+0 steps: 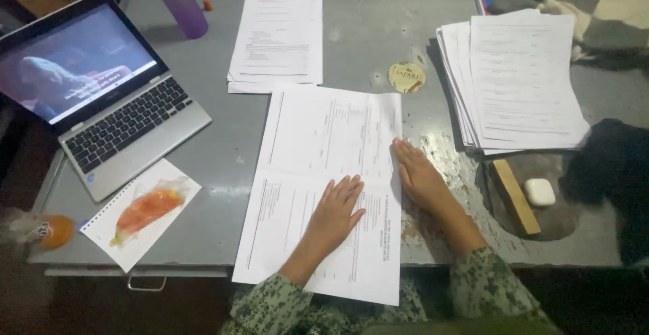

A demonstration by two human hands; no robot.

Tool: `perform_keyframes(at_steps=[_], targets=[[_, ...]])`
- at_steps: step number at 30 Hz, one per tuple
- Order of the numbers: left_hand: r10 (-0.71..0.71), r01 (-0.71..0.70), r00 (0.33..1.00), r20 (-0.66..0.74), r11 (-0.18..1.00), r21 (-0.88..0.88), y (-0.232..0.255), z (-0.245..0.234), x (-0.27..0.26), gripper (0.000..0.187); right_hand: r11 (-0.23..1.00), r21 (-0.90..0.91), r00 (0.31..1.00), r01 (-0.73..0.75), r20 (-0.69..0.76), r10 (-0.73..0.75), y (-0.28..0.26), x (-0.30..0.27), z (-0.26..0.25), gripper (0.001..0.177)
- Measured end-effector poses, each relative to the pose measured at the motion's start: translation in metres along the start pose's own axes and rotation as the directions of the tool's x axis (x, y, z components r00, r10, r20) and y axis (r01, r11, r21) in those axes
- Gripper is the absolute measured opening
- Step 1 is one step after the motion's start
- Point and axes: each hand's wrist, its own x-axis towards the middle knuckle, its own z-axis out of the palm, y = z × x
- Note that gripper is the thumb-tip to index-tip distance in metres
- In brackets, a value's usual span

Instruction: Folding and stacking printed documents on a desk

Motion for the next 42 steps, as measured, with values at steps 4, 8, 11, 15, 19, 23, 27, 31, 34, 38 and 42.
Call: perform_keyframes(at_steps=[4,8,11,15,19,23,27,31,34,38,42], targets=[[-0.024,0.024,0.999,0.022,1.0,0.004,0.001,0.003,-0.001,0.056,0.996,-0.092,0.994,-0.021,-0.113,0.011,0.027,0.031,0.007,0.054],[-0.03,0.03,1.0,0.006,1.0,0.006,0.003,0.0,0.0,0.056,0.974,-0.225,0.968,-0.005,-0.247,-0.053,0.045,0.06,0.012,0.053],[-0.021,0.021,1.0,-0.017,1.0,0.023,-0.001,0.006,0.0,0.056,0.95,-0.312,0.95,-0.014,-0.3,-0.085,0.048,0.081,0.008,0.052],[-0.012,0.013,0.999,-0.034,0.999,0.039,-0.001,0.006,0.0,0.057,0.928,-0.372,0.936,-0.022,-0.334,-0.112,0.072,0.111,0.019,0.051],[0.005,-0.003,0.999,-0.045,0.999,0.042,0.0,0.008,-0.004,0.055,0.897,-0.443,0.91,-0.01,-0.375,-0.175,0.062,0.108,0.019,0.057],[0.018,-0.016,0.997,-0.073,0.999,0.027,0.004,0.001,-0.004,0.054,0.914,-0.395,0.972,-0.09,-0.234,-0.006,0.042,0.086,0.018,0.062],[0.02,-0.018,0.996,-0.088,1.0,0.021,0.001,0.003,-0.004,0.054,0.895,-0.439,0.993,-0.078,-0.11,0.032,-0.008,0.034,0.019,0.058],[-0.008,0.008,0.999,-0.039,1.0,0.013,-0.001,0.007,-0.004,0.053,0.977,-0.052,0.974,0.207,-0.08,-0.211,-0.054,-0.007,0.025,0.049],[-0.014,0.015,0.999,-0.034,1.0,0.018,-0.003,0.013,-0.003,0.053,0.958,0.208,0.979,0.197,-0.088,-0.182,-0.074,-0.014,0.008,0.052],[-0.014,0.015,0.999,-0.039,1.0,0.011,-0.004,0.013,-0.004,0.054,0.986,-0.02,0.97,0.165,-0.18,-0.166,-0.061,0.005,0.02,0.054],[-0.018,0.019,0.998,-0.052,1.0,0.016,-0.004,0.013,-0.004,0.053,0.993,0.062,0.983,0.101,-0.159,-0.09,-0.04,0.053,0.023,0.048]])
